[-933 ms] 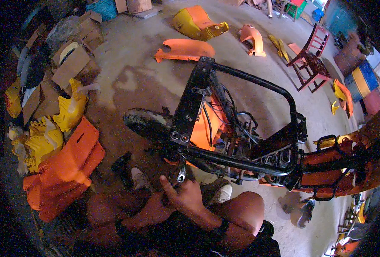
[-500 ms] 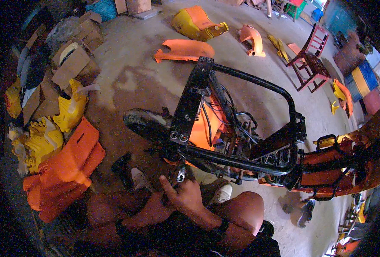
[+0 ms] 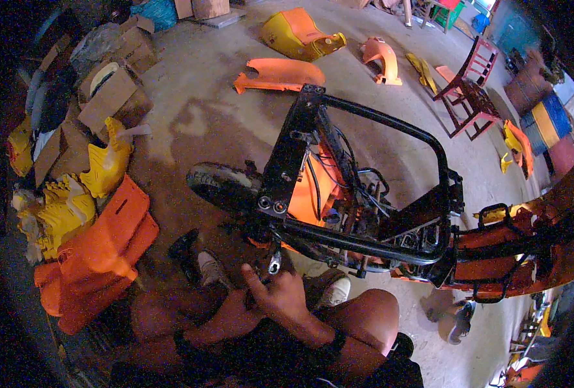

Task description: Tighten and adjust components on a motorcycle frame using wrenches.

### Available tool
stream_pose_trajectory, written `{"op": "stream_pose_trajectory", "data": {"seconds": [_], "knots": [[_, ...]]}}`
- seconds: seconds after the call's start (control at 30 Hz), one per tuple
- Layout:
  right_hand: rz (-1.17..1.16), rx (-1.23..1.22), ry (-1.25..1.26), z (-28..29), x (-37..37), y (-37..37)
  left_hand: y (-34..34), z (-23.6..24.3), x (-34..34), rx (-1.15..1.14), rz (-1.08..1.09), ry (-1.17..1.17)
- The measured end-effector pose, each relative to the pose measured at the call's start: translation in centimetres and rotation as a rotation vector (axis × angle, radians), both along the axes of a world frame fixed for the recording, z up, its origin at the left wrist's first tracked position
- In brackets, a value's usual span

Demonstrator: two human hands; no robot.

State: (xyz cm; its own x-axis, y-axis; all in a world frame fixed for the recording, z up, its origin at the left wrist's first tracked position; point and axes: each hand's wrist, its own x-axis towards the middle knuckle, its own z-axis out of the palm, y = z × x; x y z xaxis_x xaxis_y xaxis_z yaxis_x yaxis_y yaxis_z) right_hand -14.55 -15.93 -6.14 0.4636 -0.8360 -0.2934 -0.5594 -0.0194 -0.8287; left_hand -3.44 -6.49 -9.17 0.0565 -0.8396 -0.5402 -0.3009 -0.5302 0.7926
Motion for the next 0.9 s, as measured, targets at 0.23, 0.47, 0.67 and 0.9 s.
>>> {"op": "stream_pose_trajectory", "data": {"seconds": [0.23, 0.47, 0.67, 0.9], "knots": [[0.013, -0.002, 0.006, -0.1, -0.1, -0.1, -0.5, 1.3, -0.1, 0.054, -0.018, -0.003], [0.006, 0.004, -0.039, 0.2, -0.1, -0.1, -0.4, 1.1, -0.2, -0.038, 0.033, 0.032], [-0.019, 0.006, -0.091, 0.3, 0.0, 0.0, -0.4, 1.1, -0.1, 0.023, 0.016, 0.052], [-0.007, 0.014, -0.045, 0.1, 0.0, 0.0, -0.3, 1.0, 0.0, 0.016, 0.006, 0.028]]}}
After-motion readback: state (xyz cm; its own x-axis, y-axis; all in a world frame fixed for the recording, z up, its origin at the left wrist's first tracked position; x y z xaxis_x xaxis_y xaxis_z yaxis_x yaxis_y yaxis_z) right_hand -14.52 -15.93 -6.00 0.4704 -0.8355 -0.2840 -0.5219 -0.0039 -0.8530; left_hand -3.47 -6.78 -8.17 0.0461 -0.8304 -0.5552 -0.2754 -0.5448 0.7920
